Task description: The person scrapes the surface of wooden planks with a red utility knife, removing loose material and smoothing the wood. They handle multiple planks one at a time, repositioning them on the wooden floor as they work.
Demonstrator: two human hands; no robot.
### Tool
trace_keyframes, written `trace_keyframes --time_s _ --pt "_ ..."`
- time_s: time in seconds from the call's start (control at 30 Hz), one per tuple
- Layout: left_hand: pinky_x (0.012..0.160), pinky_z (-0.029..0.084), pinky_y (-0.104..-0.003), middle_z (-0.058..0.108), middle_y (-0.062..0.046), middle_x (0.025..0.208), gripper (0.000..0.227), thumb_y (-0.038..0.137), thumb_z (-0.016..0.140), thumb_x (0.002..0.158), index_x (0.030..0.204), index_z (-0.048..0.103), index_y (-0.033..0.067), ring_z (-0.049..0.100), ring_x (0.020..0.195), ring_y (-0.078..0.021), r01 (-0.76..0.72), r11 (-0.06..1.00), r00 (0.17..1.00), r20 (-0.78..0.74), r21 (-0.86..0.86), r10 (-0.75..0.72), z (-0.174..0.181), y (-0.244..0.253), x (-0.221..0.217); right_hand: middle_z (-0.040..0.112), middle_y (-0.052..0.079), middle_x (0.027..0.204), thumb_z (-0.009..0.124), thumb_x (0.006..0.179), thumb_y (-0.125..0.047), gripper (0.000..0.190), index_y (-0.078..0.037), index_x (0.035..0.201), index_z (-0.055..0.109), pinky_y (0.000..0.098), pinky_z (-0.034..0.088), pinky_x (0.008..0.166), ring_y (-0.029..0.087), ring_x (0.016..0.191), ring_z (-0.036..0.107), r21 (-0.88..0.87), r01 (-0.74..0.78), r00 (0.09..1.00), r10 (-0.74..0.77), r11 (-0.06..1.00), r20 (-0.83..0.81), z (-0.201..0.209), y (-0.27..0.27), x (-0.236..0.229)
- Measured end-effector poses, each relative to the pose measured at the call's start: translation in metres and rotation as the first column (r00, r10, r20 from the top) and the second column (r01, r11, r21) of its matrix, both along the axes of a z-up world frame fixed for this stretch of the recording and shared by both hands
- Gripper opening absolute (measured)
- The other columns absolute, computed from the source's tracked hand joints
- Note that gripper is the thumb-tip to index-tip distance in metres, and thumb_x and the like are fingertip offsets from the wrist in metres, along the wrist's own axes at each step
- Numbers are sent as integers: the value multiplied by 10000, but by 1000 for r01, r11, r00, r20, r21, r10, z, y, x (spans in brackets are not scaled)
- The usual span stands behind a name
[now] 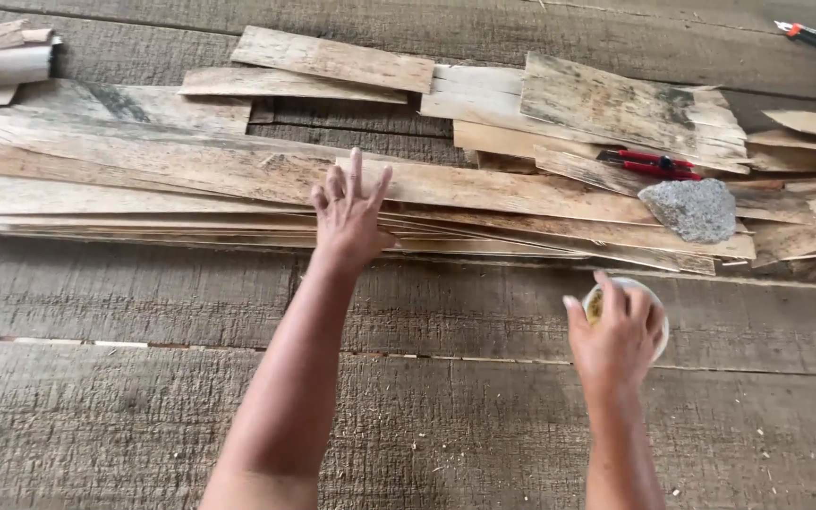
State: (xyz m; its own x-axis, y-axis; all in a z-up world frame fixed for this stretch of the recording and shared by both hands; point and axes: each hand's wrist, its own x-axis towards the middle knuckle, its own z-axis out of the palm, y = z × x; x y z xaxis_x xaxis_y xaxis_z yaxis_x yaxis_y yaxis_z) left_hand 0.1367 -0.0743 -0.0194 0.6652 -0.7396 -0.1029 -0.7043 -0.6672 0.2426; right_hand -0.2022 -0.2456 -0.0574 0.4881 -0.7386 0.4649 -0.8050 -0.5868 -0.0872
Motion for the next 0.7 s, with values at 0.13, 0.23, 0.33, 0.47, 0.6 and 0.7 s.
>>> trace_keyframes --time_s 0.13,0.23,0.33,0.47,0.6,0.7 --pt "1207 5 -689 -63 -209 1722 1218 322 930 693 1671 205 265 -19 1544 -522 -96 988 995 -6 -122 96 -13 2 -14 612 62 1265 835 825 -404 637 -241 1413 653 502 432 1078 330 1254 567 -82 -319 946 323 944 30 8 -18 90" --pt "1192 -12 -716 -99 -241 1706 1219 355 899 775 1683 99 211 -66 1525 -540 -232 957 972 -12 -176 233 -34 9 -46 476 148 1509 866 747 -371 857 -185 1516 537 626 305 1149 401 1438 368 128 -430 897 439 894 -54 27 -3 156" --pt "1140 303 -642 239 -166 1617 923 171 750 836 1624 271 191 224 1450 -438 -264 687 889 106 -677 445 -85 -2 -81 104 105 1733 856 686 -575 1124 -371 1626 275 675 71 1223 397 1577 11 444 -344 847 478 827 -233 35 -2 198" --pt "815 606 -382 533 -156 1252 533 53 628 923 1411 414 43 656 1010 -268 -787 307 576 -816 -535 55 -87 0 -105 153 109 1718 830 638 -695 1192 -408 1631 235 688 84 1217 387 1578 65 508 -326 778 532 797 -336 11 -22 213" --pt "734 647 -420 579 -238 1247 605 51 614 917 1460 366 -46 700 832 -251 -943 71 297 -921 -324 -252 -92 -5 -92 361 69 1633 814 677 -648 1064 -440 1597 322 611 268 1197 351 1526 285 440 -379 742 552 814 -381 8 -32 212" --pt "680 661 -450 533 -110 1007 667 40 619 904 1485 322 -101 677 699 -190 -973 13 207 -899 -230 -386 -91 -4 -88 376 73 1627 746 697 -738 1069 -442 1616 287 570 320 1190 342 1511 318 457 -380 708 571 804 -416 23 -28 212"
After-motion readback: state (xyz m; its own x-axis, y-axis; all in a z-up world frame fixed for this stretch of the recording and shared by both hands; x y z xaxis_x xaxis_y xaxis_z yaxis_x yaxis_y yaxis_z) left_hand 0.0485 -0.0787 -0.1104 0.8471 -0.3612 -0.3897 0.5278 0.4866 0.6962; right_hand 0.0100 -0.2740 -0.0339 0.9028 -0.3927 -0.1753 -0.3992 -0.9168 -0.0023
